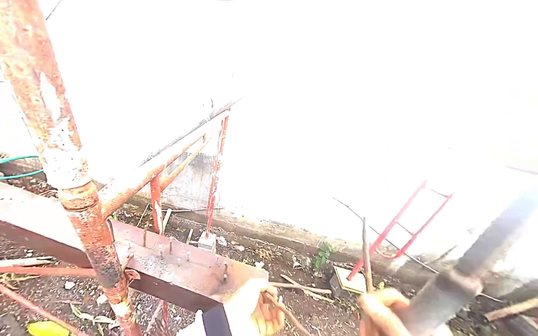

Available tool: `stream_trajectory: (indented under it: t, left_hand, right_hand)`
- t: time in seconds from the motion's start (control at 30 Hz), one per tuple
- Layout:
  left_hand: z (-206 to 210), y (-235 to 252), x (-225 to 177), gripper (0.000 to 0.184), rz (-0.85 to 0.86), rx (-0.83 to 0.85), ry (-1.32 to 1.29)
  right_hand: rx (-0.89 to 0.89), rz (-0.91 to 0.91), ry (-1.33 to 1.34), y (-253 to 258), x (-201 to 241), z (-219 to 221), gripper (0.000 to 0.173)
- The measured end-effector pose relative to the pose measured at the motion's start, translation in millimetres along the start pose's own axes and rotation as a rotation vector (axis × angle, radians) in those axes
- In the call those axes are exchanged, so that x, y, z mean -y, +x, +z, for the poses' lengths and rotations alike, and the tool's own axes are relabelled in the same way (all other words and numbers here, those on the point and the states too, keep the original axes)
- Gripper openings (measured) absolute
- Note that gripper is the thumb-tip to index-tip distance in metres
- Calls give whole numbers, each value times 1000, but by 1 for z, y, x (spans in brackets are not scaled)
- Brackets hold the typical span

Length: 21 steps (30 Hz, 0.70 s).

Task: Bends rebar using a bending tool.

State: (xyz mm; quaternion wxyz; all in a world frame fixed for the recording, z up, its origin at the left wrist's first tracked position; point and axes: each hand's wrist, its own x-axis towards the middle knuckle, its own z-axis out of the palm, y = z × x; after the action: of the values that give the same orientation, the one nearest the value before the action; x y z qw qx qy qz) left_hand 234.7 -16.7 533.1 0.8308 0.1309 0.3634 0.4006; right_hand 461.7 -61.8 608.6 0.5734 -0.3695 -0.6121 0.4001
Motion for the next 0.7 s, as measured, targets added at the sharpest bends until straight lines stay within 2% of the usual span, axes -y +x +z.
stream_trajectory:
  t: [0.03,0.1,0.2,0.27,0.33,0.47,0.6,0.7]
  left_hand:
    - [-6,-9,5,16,2,7,85]
    - [-21,-24,8,29,61,47,246]
    - [-39,-46,-10,46,318,36,500]
    - [-54,-52,-36,60,530,3,711]
    - [-69,-53,-60,65,641,-48,868]
    - [-93,-48,-93,72,545,-156,1021]
    - [-109,-37,-96,72,369,-211,1022]
    - [-120,-29,-92,55,384,-259,1144]
  right_hand:
    - [-2,-12,35,18,7,9,6]
    - [-38,-22,137,50,17,36,10]
    - [-71,-1,270,84,28,85,17]
    - [-65,60,275,100,36,115,17]
    - [-65,129,244,114,37,140,23]
    - [-103,281,186,127,23,179,28]
    - [-161,435,190,133,6,197,28]
    - [-207,489,179,135,-15,201,25]
